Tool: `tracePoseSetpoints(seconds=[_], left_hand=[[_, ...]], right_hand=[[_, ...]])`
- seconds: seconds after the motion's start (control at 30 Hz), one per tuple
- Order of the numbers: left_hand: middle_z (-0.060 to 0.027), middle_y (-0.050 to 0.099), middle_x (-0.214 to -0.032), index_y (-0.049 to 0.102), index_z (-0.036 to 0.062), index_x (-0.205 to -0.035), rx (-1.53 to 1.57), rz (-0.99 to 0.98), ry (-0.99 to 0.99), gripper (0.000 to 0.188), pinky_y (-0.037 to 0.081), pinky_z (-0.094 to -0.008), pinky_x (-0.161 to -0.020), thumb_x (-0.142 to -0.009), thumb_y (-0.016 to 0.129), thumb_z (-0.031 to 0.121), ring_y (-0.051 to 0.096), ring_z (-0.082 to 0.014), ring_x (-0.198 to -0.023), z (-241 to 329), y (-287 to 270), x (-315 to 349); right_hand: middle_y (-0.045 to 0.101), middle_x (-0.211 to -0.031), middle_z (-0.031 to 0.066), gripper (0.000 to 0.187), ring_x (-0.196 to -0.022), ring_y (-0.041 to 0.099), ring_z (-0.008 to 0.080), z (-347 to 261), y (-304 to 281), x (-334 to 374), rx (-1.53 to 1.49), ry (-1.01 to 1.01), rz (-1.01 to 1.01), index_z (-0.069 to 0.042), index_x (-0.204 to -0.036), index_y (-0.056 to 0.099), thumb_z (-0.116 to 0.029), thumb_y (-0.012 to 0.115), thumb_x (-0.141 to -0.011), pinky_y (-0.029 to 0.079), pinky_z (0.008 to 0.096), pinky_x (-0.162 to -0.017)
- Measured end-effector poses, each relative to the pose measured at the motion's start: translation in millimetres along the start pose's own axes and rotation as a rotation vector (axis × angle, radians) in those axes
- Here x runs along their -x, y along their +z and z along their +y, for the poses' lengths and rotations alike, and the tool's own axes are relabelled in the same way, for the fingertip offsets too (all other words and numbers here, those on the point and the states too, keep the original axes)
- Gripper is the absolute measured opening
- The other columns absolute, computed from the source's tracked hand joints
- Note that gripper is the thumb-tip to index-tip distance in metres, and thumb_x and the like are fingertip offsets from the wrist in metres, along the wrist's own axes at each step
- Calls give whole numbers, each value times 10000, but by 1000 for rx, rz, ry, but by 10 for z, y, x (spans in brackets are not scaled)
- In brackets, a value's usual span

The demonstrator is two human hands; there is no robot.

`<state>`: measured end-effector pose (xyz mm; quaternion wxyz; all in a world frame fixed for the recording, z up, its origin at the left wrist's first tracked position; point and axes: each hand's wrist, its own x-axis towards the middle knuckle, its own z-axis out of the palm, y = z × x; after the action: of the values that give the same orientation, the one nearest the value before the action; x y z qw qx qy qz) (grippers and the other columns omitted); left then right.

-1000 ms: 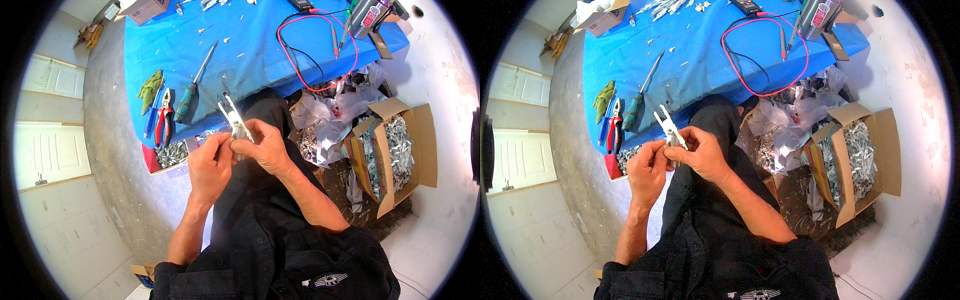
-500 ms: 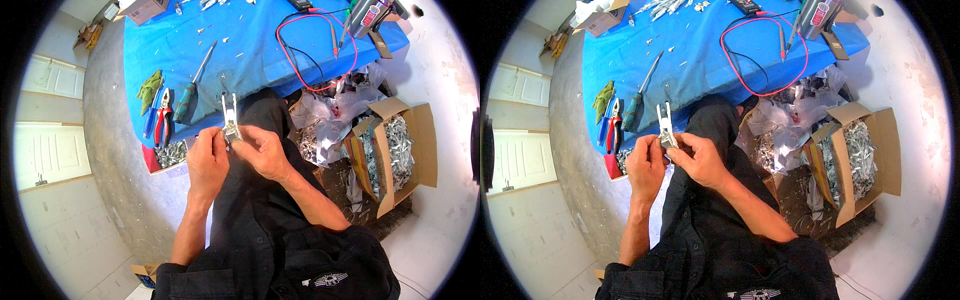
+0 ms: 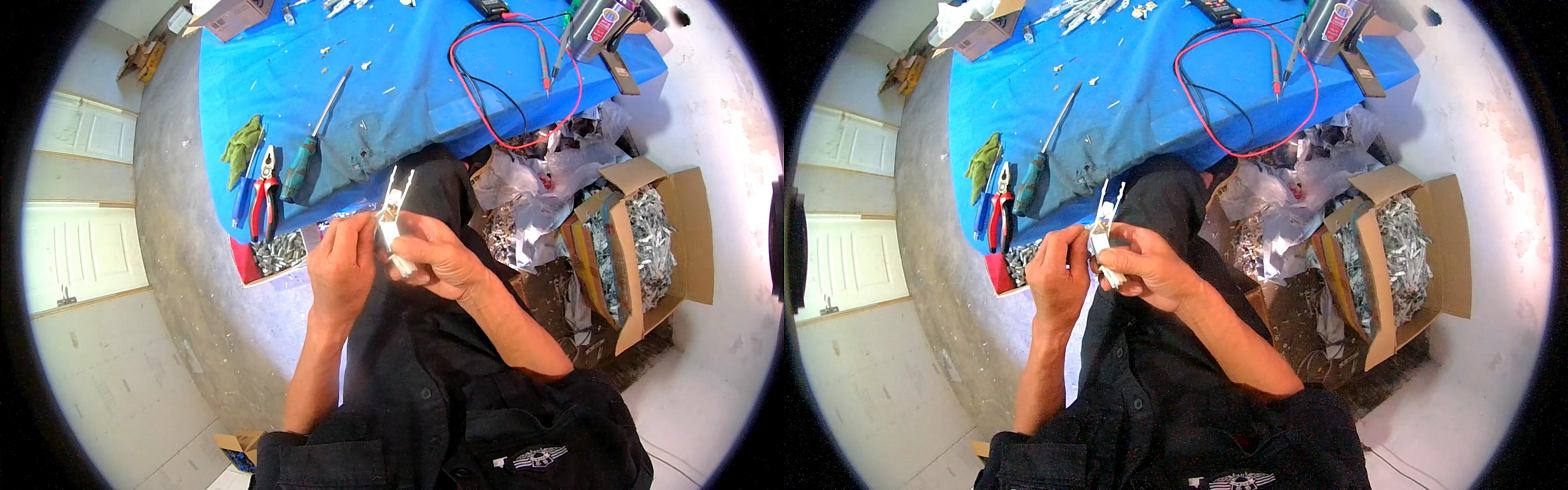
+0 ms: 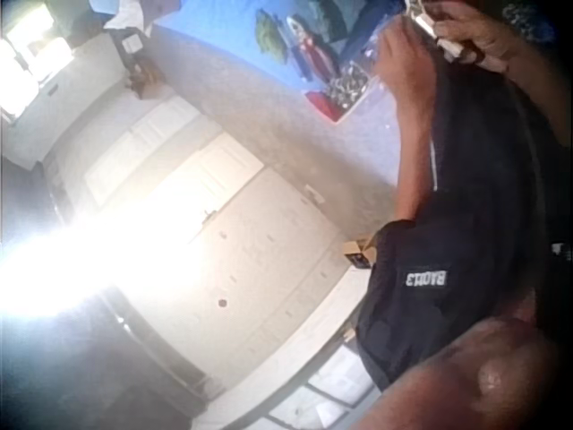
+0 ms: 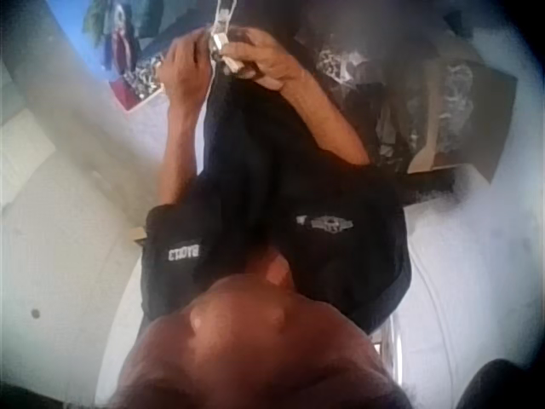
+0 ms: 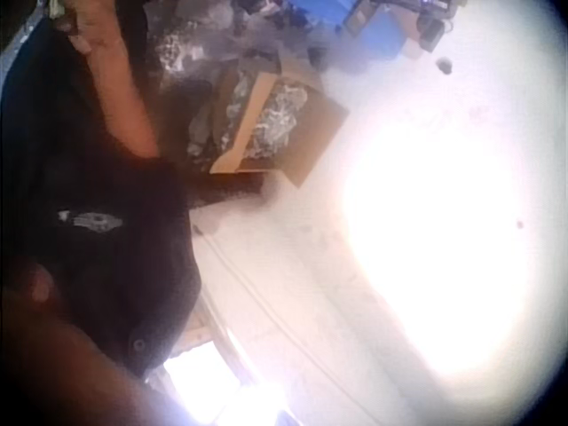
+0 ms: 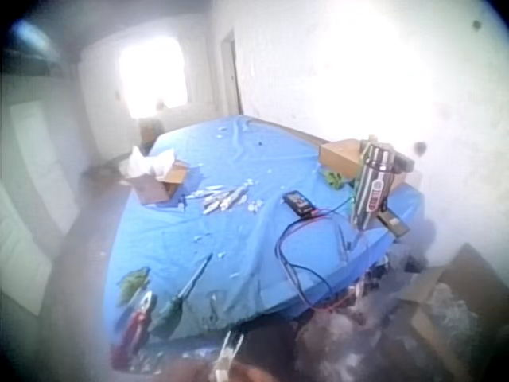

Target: The person assembles metal components, using pliers to hold a bracket while tightening a screw with a screwdriver and then inspecting the finished piece by hand.

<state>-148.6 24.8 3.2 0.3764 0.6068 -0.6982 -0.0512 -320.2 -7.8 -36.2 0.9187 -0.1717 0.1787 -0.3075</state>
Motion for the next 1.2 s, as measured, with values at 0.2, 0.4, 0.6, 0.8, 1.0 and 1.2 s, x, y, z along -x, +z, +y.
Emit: tracePoseSetpoints(seconds=[0.2, 0.4, 0.6, 0.8, 1.0, 1.2], left_hand=[[-146, 691, -893, 669, 19, -1019, -124, -31, 69, 99, 538, -420, -644, -937, 724, 21, 691, -339, -749, -159, -7, 79], [-143, 685, -895, 669, 15, -1011, -320, -18, 81, 89, 536, -418, -653, -937, 718, 5, 680, -338, -758, -431, -332, -7], [-139, 698, -903, 672, 7, -1012, -196, -32, 56, 91, 542, -389, -643, -938, 727, 7, 696, -309, -742, -210, -262, 10], [-137, 698, -913, 669, 0, -998, 34, -10, -75, 112, 558, -368, -648, -914, 739, -25, 699, -291, -735, -102, -185, 95], [-84, 705, -861, 646, -5, -1028, 228, -7, -338, 63, 552, -253, -610, -981, 687, -18, 675, -128, -706, -213, -217, 256], [-84, 688, -775, 638, -28, -1033, 745, 14, -755, 110, 516, -233, -559, -998, 684, 66, 640, -105, -636, -196, -361, 138]], right_hand=[[650, -973, 120, 570, -660, 560, 105, -59, 2, 73, 8, 99, 86, -1, -1455, 455, -145, 715, -969, 378, 175, -493], [669, -980, 115, 522, -711, 651, 134, -93, 0, 289, 148, 134, 121, 17, -1423, 459, -141, 701, -988, 414, 191, -478], [686, -1033, 85, 281, -813, 668, 141, -34, -72, 171, -59, -19, 183, -15, -1300, 590, -149, 618, -1055, 491, 224, -582], [706, -1195, 130, 296, -1003, 715, 205, -43, -41, 167, 65, -61, 289, -15, -1317, 595, -205, 551, -1093, 607, 299, -767], [704, -1214, 155, 304, -1088, 715, 253, -10, -22, 144, -5, -97, 314, 7, -1311, 602, -191, 515, -1098, 625, 367, -850], [711, -1099, 160, 250, -991, 723, 246, -330, -383, 380, -5, -335, 323, 31, -1180, 655, -142, 523, -1057, 632, 348, -830]])
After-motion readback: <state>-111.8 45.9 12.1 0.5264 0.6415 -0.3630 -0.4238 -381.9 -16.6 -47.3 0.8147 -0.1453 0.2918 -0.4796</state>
